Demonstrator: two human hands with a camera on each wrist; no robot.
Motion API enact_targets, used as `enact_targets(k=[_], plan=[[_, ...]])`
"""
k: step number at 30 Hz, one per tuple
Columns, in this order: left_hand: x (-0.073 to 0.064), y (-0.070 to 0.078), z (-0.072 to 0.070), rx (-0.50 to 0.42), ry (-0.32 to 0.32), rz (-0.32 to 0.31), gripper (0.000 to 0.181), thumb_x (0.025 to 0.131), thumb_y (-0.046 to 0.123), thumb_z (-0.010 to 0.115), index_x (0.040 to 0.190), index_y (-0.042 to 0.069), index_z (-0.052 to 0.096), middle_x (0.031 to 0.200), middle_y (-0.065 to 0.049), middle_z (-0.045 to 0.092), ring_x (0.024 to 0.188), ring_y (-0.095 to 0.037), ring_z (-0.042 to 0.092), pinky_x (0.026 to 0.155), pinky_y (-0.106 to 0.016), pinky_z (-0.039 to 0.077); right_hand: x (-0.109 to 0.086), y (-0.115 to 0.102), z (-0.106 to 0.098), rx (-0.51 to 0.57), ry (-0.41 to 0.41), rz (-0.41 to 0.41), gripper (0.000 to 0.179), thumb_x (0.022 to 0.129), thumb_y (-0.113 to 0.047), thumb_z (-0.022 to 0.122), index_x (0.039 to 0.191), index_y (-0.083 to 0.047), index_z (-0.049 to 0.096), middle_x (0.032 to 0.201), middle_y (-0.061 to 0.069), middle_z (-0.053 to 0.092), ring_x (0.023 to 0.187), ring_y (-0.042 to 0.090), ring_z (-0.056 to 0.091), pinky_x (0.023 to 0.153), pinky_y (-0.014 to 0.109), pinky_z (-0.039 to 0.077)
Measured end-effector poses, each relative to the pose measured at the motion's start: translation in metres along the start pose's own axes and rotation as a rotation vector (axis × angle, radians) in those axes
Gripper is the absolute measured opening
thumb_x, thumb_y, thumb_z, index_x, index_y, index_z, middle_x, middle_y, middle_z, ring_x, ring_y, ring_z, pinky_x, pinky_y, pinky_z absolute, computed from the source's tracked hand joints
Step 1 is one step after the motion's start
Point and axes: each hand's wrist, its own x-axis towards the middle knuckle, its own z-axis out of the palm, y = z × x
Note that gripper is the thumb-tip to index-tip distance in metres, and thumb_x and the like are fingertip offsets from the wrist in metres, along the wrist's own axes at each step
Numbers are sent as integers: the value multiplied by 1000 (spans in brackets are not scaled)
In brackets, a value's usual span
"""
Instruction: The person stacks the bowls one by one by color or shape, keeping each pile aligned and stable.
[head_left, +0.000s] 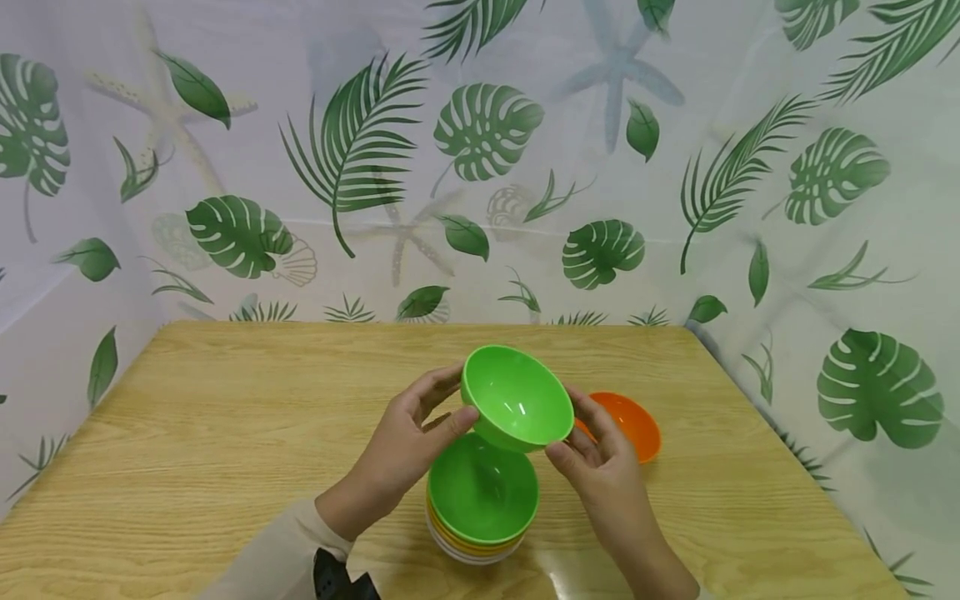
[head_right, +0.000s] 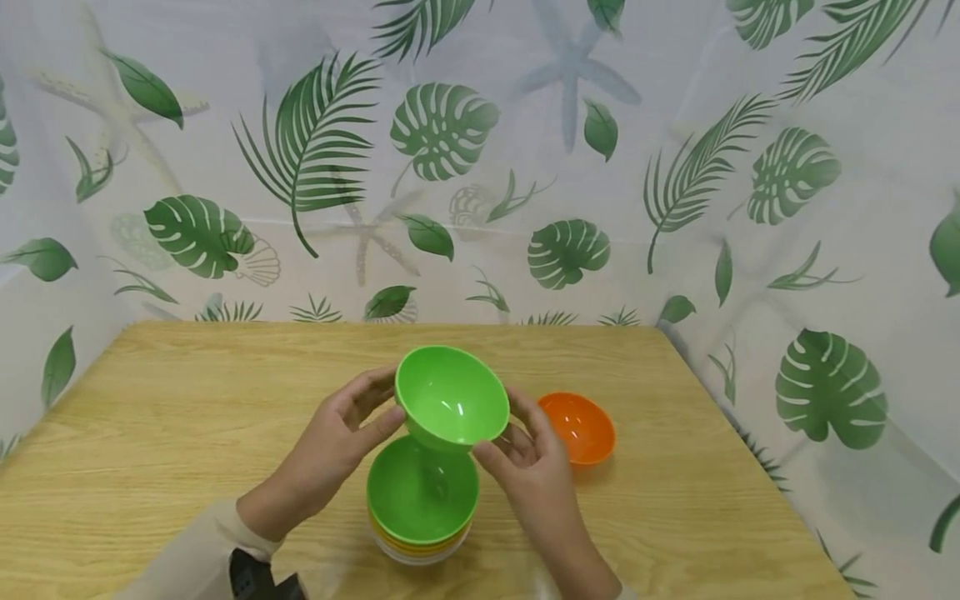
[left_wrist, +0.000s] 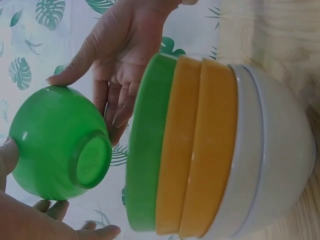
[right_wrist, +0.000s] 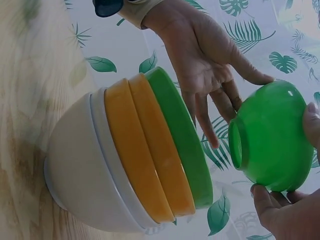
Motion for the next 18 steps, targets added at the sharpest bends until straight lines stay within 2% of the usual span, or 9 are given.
enact_targets(k=[4, 9, 11, 14, 18], plan=[[-3, -1, -4, 107, -23, 47, 72, 90, 21, 68, 150, 17, 28, 147, -6, 38, 138, -24, 34, 112, -51, 30, -2, 2, -2, 31, -53, -17, 69, 90, -3, 65, 147, 2, 27, 150, 16, 31, 124, 9, 52, 97, 25, 47], [-7, -4, -12, 210, -121, 146, 76, 89, 22, 69, 151, 14, 27, 145, -9, 36, 137, -28, 32, 112, -51, 30, -3, 4, -3, 52, -125, -60, 73, 88, -8, 68, 147, 5, 27, 148, 17, 37, 123, 11, 53, 98, 26, 46], [-8, -5, -15, 198, -152, 176, 74, 88, 22, 70, 150, 11, 31, 146, -9, 36, 137, -28, 32, 112, -52, 30, -4, 4, -3, 50, -152, -73, 75, 87, -11, 69, 147, 4, 27, 146, 15, 42, 122, 13, 54, 97, 27, 47], [-8, -7, -18, 163, -180, 186, 75, 85, 22, 73, 148, 9, 33, 148, -8, 38, 138, -27, 34, 111, -51, 31, -4, 4, -4, 34, -172, -86, 76, 85, -13, 71, 147, 3, 30, 142, 13, 47, 119, 15, 56, 96, 27, 48], [-9, -9, -22, 148, -208, 176, 85, 82, 25, 76, 149, 7, 28, 146, -11, 41, 135, -27, 38, 111, -48, 33, -3, 6, -6, -81, -174, -160, 77, 83, -20, 74, 145, 3, 34, 143, 19, 44, 120, 11, 54, 98, 22, 46]])
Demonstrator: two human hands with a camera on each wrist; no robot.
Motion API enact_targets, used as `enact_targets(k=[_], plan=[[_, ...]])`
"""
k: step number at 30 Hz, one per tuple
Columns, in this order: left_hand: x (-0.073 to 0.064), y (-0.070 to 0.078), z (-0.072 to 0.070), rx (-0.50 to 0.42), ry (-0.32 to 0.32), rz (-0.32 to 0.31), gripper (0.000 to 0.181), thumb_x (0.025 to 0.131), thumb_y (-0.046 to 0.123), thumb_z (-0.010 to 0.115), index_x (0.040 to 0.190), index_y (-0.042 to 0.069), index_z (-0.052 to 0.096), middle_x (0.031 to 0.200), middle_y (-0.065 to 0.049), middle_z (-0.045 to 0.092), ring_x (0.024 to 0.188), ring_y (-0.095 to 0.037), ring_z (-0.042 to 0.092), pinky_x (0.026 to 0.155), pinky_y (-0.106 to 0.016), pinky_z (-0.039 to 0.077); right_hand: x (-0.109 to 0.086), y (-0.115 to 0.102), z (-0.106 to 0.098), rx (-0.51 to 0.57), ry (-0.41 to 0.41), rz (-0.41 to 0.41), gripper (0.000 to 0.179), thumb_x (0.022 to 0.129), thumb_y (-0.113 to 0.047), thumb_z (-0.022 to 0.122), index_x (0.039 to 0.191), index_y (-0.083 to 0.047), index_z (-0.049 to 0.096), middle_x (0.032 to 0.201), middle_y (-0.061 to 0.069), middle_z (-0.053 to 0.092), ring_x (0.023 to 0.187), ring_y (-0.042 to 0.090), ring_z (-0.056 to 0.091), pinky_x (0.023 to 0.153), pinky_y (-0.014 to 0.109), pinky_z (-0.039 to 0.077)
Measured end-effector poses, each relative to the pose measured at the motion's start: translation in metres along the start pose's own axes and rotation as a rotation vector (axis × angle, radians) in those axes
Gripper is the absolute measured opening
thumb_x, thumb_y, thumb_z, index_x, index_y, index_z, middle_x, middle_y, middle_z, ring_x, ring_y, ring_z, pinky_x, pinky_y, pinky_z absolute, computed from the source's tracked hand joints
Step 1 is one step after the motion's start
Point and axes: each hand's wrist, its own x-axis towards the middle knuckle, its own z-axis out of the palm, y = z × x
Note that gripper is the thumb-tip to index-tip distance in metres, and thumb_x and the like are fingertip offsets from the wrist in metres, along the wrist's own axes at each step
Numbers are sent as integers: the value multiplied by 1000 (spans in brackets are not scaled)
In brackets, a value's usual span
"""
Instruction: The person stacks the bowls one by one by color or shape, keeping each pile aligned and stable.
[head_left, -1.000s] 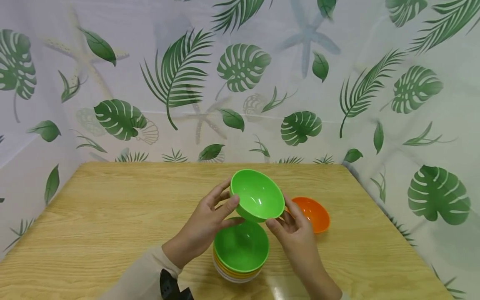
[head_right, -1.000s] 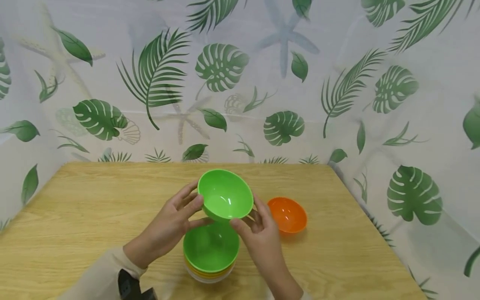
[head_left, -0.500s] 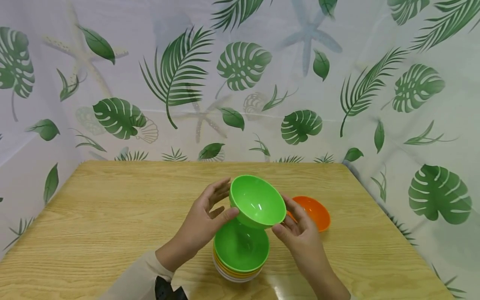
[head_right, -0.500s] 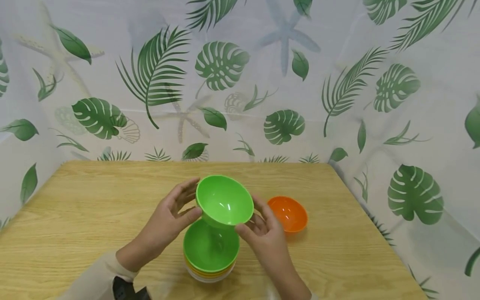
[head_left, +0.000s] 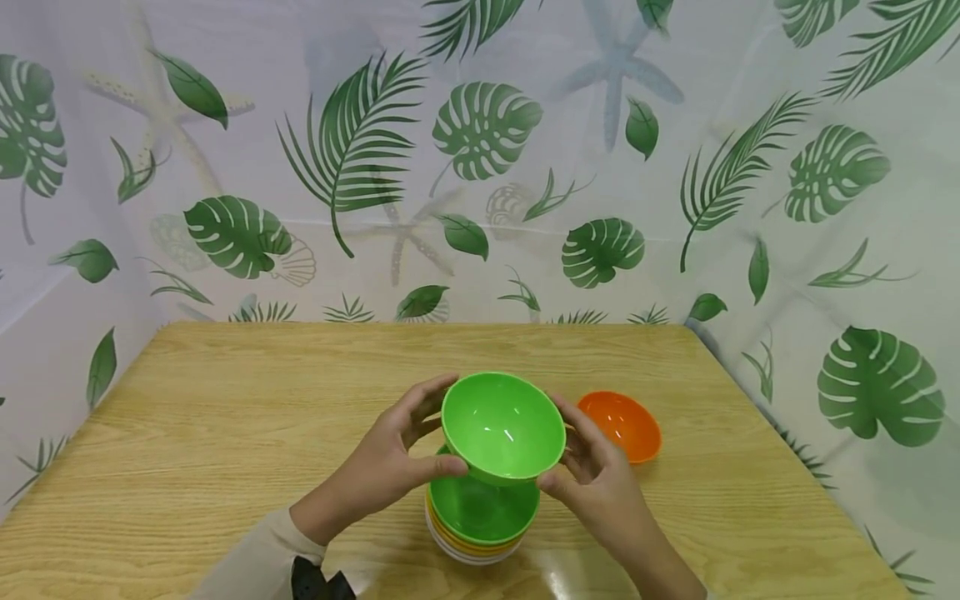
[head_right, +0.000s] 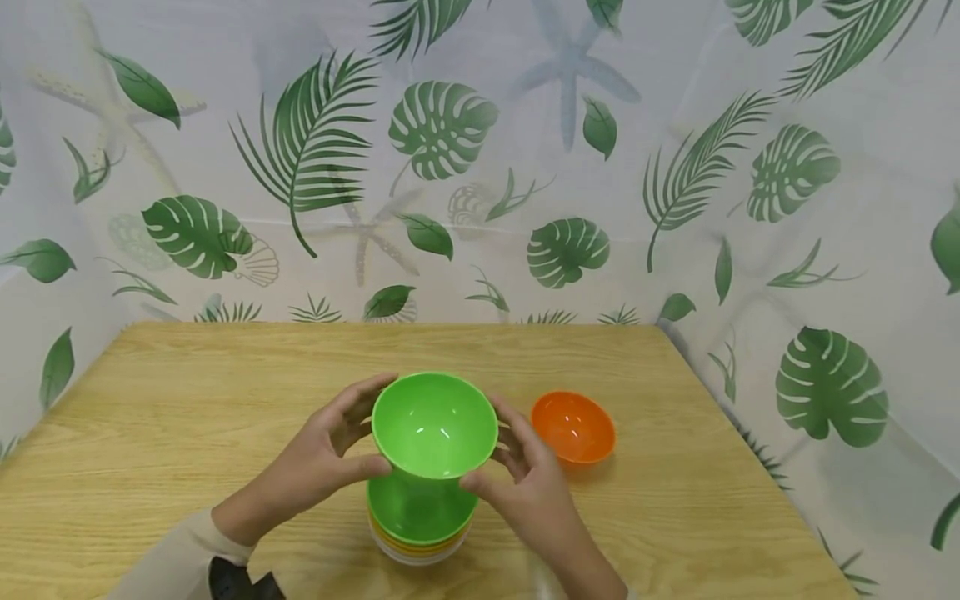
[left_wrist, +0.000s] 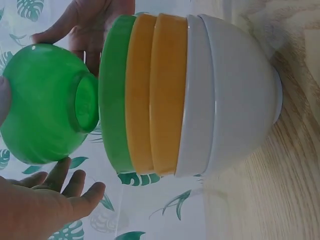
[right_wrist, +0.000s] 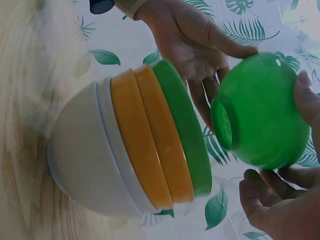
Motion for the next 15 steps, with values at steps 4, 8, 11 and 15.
enact_targets(k=[4, 8, 11, 15], plan=[[-1, -1, -3, 7, -44, -22, 92, 80, 25, 79, 152, 8, 23, 146, -11, 40, 135, -26, 37, 110, -46, 34, 0, 4, -5, -117, -39, -48, 79, 82, -25, 76, 145, 1, 36, 143, 22, 43, 120, 9, 51, 96, 19, 46], [-1, 0, -4, 11, -87, -55, 91, 78, 21, 81, 151, 13, 27, 149, -6, 38, 137, -23, 35, 111, -45, 34, 0, 5, -9, -120, -98, -27, 79, 82, -24, 76, 146, -1, 36, 141, 18, 46, 120, 12, 51, 97, 22, 46], [-1, 0, -4, 8, -104, -67, 90, 78, 19, 82, 150, 14, 29, 148, -4, 38, 137, -22, 35, 111, -47, 33, 0, 5, -11, -126, -117, -16, 78, 82, -23, 76, 146, -3, 37, 141, 15, 46, 120, 14, 51, 97, 24, 46], [-3, -1, -4, 21, -118, -74, 90, 77, 19, 82, 150, 11, 29, 148, -6, 40, 137, -23, 35, 111, -49, 32, -1, 6, -12, -158, -129, -13, 76, 80, -20, 78, 144, -7, 41, 140, 13, 47, 121, 15, 50, 97, 26, 46]])
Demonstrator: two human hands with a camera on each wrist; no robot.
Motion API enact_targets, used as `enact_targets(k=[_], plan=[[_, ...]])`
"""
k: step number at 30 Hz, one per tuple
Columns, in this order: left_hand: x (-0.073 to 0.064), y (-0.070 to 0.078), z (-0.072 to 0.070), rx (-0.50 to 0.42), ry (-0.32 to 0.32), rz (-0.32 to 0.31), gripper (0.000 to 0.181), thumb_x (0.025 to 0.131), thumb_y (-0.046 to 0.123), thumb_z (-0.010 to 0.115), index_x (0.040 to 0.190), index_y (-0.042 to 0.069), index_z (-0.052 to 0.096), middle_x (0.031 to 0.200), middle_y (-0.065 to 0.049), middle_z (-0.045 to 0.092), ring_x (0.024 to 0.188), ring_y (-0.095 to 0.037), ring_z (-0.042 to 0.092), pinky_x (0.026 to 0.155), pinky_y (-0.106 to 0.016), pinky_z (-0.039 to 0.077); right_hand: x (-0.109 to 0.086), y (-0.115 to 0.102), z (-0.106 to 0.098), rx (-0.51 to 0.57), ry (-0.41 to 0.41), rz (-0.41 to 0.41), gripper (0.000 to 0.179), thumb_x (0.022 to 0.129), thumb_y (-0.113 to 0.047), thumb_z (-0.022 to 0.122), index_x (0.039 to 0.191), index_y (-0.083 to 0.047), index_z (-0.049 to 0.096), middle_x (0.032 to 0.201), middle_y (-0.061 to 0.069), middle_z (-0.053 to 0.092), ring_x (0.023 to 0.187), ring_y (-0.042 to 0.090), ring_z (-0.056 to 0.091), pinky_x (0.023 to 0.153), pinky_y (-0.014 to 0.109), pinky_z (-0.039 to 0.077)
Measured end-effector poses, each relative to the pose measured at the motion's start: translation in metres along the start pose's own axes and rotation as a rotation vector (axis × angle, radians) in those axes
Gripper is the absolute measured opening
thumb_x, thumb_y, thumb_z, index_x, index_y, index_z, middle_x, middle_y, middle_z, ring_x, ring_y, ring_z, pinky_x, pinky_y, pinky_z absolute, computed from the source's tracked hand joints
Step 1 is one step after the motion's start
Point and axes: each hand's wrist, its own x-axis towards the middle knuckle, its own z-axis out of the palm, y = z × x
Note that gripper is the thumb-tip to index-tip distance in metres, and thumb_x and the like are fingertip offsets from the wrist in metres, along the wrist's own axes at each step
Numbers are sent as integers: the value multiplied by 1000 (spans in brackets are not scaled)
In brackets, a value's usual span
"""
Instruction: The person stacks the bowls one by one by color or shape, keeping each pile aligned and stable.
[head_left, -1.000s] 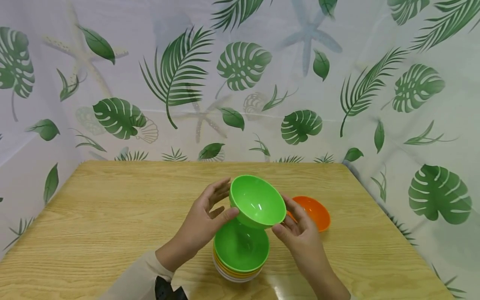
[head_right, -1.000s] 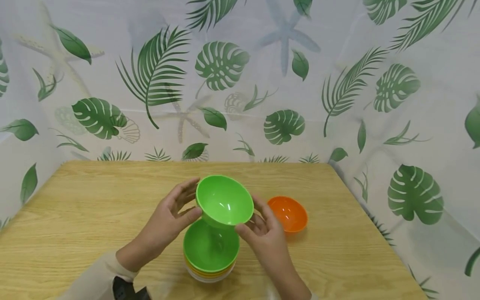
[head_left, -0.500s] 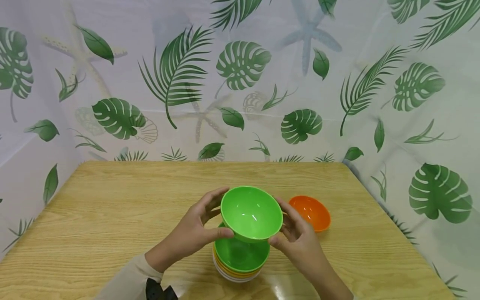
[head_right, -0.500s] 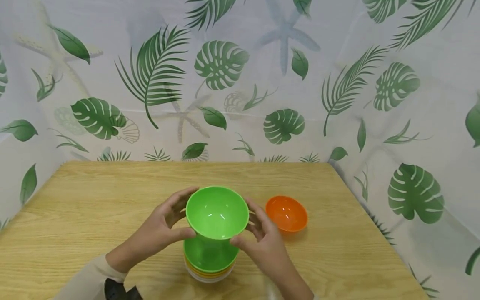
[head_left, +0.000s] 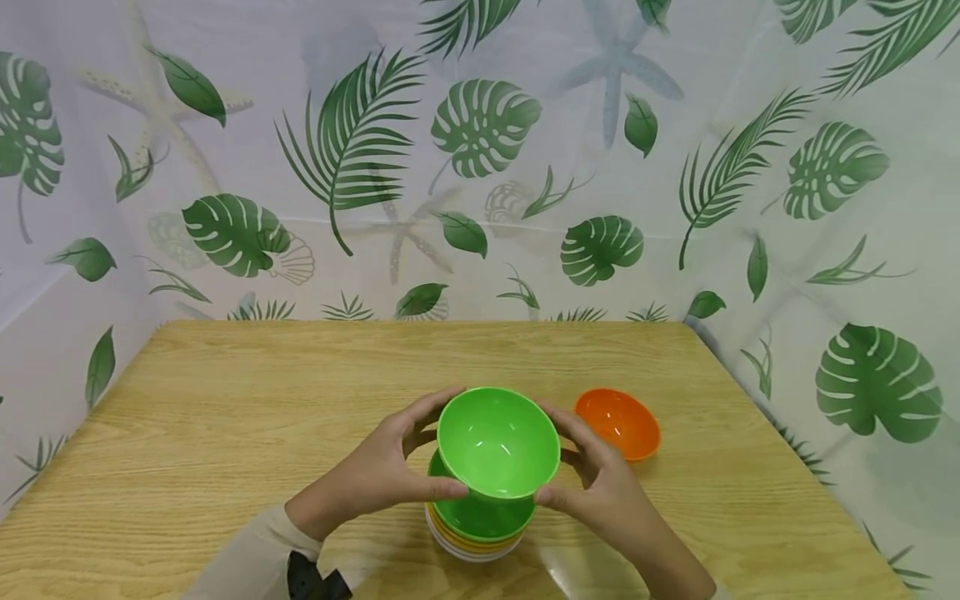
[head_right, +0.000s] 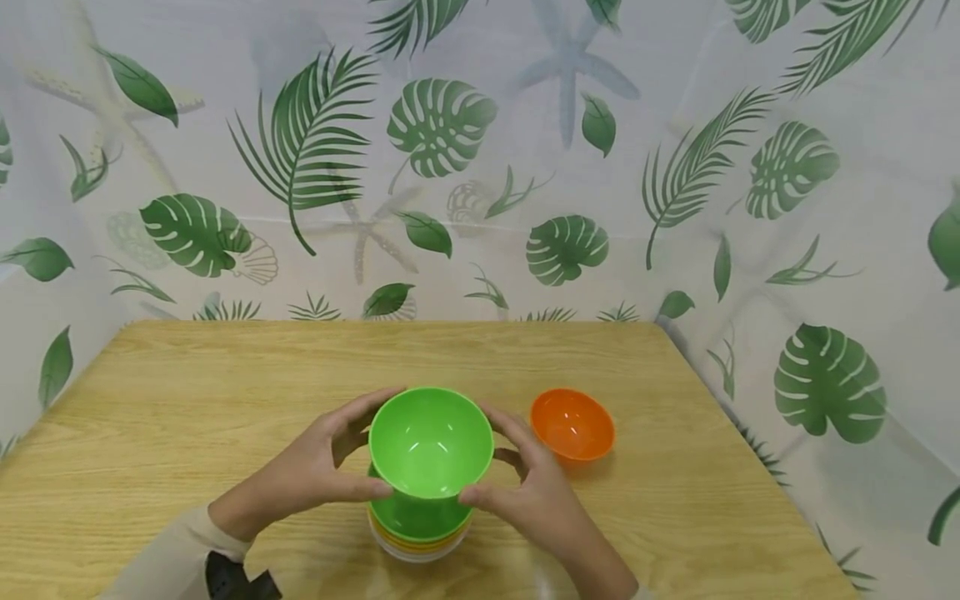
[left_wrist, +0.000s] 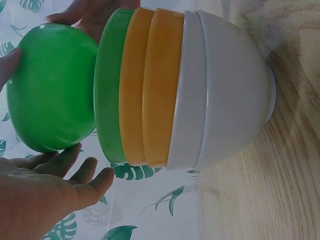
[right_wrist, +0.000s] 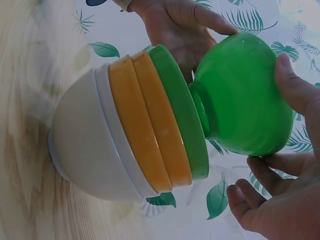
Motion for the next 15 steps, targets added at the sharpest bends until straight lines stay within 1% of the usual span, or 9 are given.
enact_targets(k=[3, 7, 10, 13, 15], plan=[[-2, -2, 0, 37, -10, -25, 94, 76, 23, 83, 150, 8, 27, 150, -8, 37, 139, -26, 33, 112, -51, 30, -1, 2, -1, -44, -5, 8, 78, 75, -18, 82, 142, -8, 44, 137, 11, 50, 118, 13, 50, 93, 26, 47], [-5, -7, -1, 76, -36, -59, 96, 75, 27, 83, 151, 9, 27, 154, -8, 31, 142, -27, 27, 111, -54, 30, -3, 6, -2, -116, -13, 5, 85, 69, -19, 86, 142, -9, 45, 133, 8, 54, 115, 10, 49, 87, 26, 48], [-6, -11, -2, 87, -54, -58, 94, 75, 26, 84, 150, 11, 29, 153, -7, 32, 143, -28, 25, 110, -56, 29, -2, 9, -2, -158, -27, -11, 87, 68, -20, 87, 143, -14, 44, 132, 5, 55, 118, 11, 47, 87, 27, 48], [-7, -14, -2, 93, -65, -59, 94, 74, 24, 84, 149, 11, 31, 152, -6, 34, 142, -28, 25, 110, -59, 27, -3, 10, -1, -191, -39, -5, 86, 67, -21, 88, 142, -19, 46, 131, 0, 54, 119, 12, 47, 89, 29, 48], [-7, -15, -2, 102, -69, -62, 94, 73, 24, 85, 149, 11, 31, 152, -6, 35, 142, -28, 25, 111, -59, 27, -4, 11, -1, -214, -43, -3, 85, 67, -22, 87, 142, -19, 46, 132, 0, 52, 120, 12, 46, 90, 31, 48]])
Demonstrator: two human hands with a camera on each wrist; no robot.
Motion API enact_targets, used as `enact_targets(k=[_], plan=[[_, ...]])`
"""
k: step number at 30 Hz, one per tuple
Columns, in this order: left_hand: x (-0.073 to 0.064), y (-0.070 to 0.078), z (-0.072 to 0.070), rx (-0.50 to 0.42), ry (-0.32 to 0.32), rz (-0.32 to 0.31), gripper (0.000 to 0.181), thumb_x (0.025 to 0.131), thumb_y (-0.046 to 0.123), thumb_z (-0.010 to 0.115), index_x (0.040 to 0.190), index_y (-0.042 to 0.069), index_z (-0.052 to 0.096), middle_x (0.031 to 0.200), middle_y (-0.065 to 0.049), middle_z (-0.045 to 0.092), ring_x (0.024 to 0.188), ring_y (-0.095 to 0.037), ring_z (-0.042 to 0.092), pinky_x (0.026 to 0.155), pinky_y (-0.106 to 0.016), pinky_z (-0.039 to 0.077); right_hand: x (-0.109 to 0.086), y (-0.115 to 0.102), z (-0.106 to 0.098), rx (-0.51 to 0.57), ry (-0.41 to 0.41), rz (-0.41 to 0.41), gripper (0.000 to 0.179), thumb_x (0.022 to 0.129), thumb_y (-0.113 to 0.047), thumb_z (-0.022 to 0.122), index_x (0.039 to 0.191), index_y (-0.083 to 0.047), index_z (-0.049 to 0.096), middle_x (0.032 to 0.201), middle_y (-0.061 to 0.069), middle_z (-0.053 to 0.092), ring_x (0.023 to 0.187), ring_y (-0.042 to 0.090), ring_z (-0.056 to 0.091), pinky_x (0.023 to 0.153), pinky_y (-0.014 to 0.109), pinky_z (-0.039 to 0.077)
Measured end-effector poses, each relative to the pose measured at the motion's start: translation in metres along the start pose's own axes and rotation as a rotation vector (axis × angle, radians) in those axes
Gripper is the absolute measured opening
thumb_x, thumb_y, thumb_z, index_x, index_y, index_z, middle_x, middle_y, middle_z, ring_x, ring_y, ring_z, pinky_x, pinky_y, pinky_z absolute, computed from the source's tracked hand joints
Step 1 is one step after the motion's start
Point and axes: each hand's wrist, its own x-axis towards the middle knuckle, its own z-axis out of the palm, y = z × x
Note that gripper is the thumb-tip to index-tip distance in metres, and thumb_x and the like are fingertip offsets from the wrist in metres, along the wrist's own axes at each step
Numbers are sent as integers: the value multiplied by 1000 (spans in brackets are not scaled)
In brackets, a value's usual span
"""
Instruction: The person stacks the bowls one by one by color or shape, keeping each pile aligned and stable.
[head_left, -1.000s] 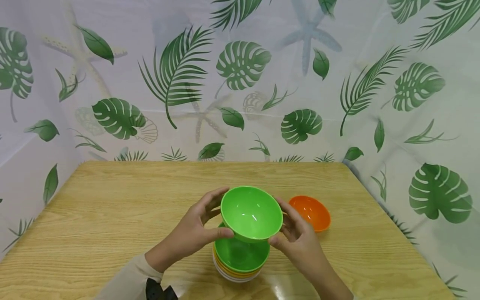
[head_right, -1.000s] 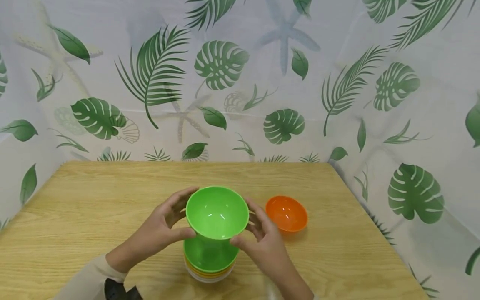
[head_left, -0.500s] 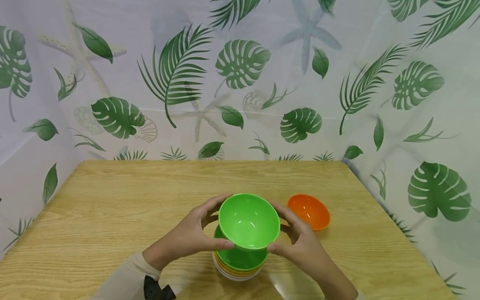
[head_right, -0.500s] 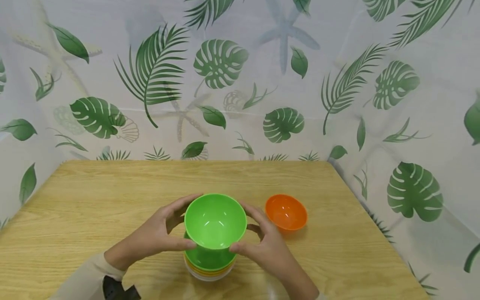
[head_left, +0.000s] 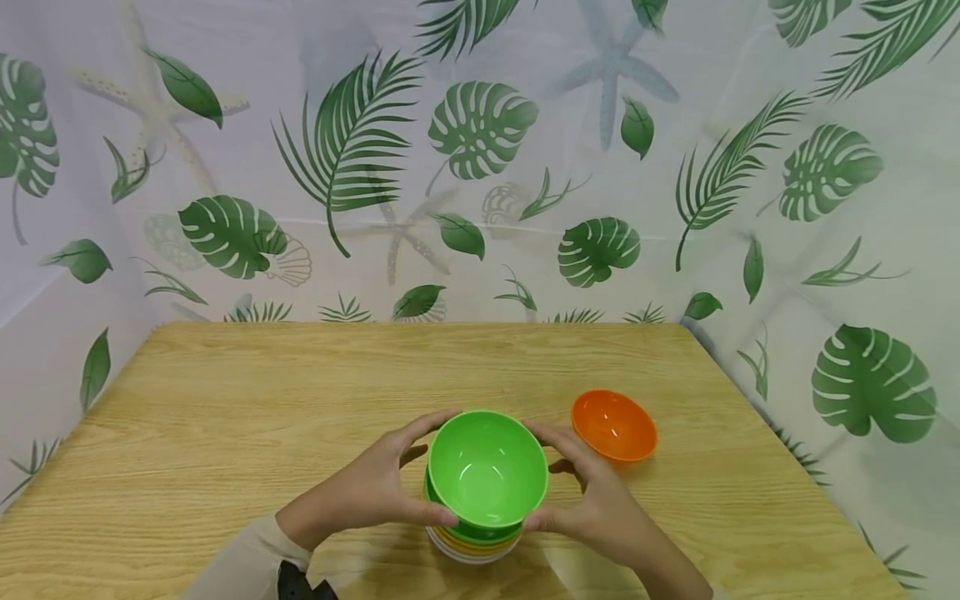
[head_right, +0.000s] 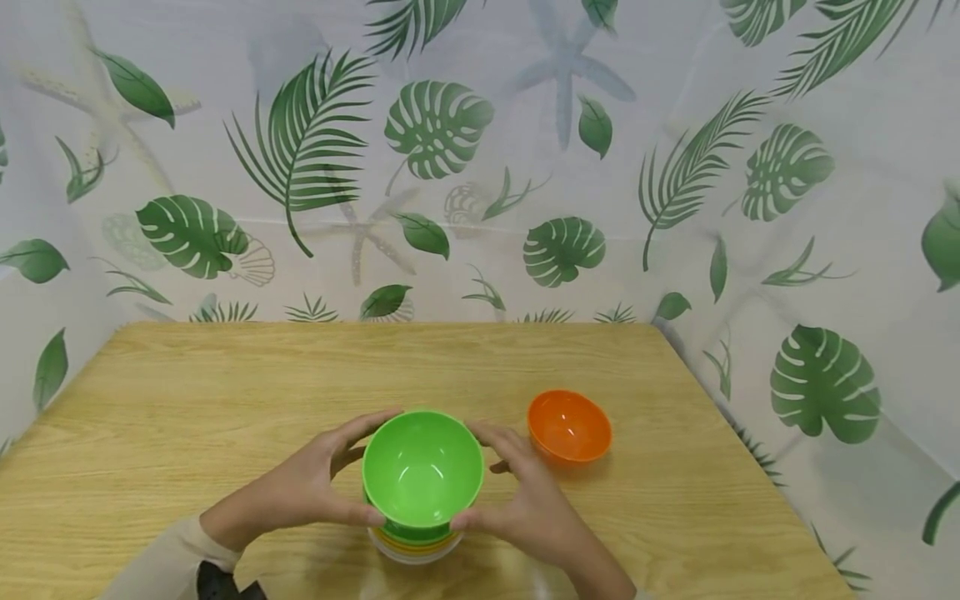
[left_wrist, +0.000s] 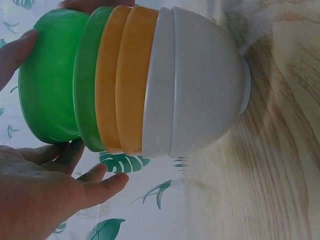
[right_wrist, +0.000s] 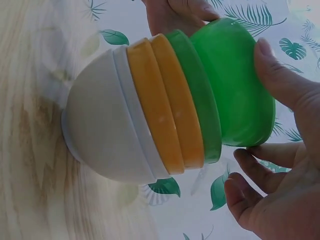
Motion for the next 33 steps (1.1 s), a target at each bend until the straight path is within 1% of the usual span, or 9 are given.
enact_targets(k=[3, 7, 10, 14, 16, 18, 23, 28, 33], plan=[[-1, -1, 0, 10, -3, -9, 93, 73, 23, 85, 149, 10, 31, 151, -7, 36, 142, -29, 25, 111, -59, 26, -1, 1, 2, -33, -2, 8, 85, 67, -24, 87, 141, -21, 46, 134, -1, 50, 122, 11, 45, 91, 33, 49], [-3, -3, 1, 15, -7, -19, 93, 73, 23, 85, 148, 10, 31, 150, -8, 36, 142, -31, 25, 110, -60, 26, -3, 4, 6, -56, 0, 9, 86, 66, -24, 88, 142, -19, 46, 135, 3, 48, 123, 13, 45, 91, 34, 50], [-4, -5, 1, 15, -13, -23, 93, 74, 24, 84, 148, 8, 31, 150, -10, 35, 141, -32, 27, 109, -60, 29, -3, 7, 8, -65, -5, 7, 87, 66, -24, 88, 142, -17, 46, 136, 7, 47, 123, 15, 45, 89, 35, 51], [-4, -7, 1, 19, -22, -34, 93, 73, 25, 85, 147, 6, 32, 150, -11, 36, 140, -32, 29, 107, -59, 33, -3, 8, 9, -72, -12, 10, 87, 66, -26, 87, 142, -16, 46, 135, 7, 47, 122, 17, 45, 88, 36, 51], [-4, -8, 1, 23, -25, -42, 92, 73, 25, 85, 147, 6, 33, 149, -11, 36, 140, -31, 30, 107, -57, 34, -4, 9, 10, -72, -12, 16, 87, 66, -25, 87, 142, -15, 46, 134, 6, 47, 121, 16, 45, 87, 36, 51], [-3, -9, 1, 27, -30, -45, 92, 73, 26, 85, 147, 7, 34, 149, -10, 37, 140, -31, 30, 106, -57, 35, -5, 9, 12, -66, -11, 41, 86, 67, -25, 87, 141, -16, 47, 134, 4, 48, 119, 14, 46, 87, 36, 51], [-3, -11, 1, 34, -49, -55, 93, 73, 26, 84, 148, 6, 32, 149, -10, 37, 139, -31, 31, 106, -56, 36, -6, 10, 14, -56, -20, 84, 85, 67, -24, 87, 142, -14, 46, 133, 6, 47, 116, 14, 46, 86, 34, 51], [-2, -12, -1, 11, -73, -64, 95, 75, 31, 83, 150, 7, 29, 151, -9, 36, 140, -32, 30, 105, -59, 36, -5, 11, 14, -41, -29, 101, 85, 68, -23, 87, 142, -14, 46, 131, 7, 48, 112, 16, 46, 83, 32, 51], [-2, -13, -1, -13, -88, -91, 95, 77, 32, 82, 151, 10, 27, 152, -9, 34, 139, -36, 29, 104, -61, 36, -5, 11, 15, -2, -38, 125, 82, 69, -22, 86, 141, -16, 47, 133, 7, 47, 111, 18, 45, 82, 32, 52]])
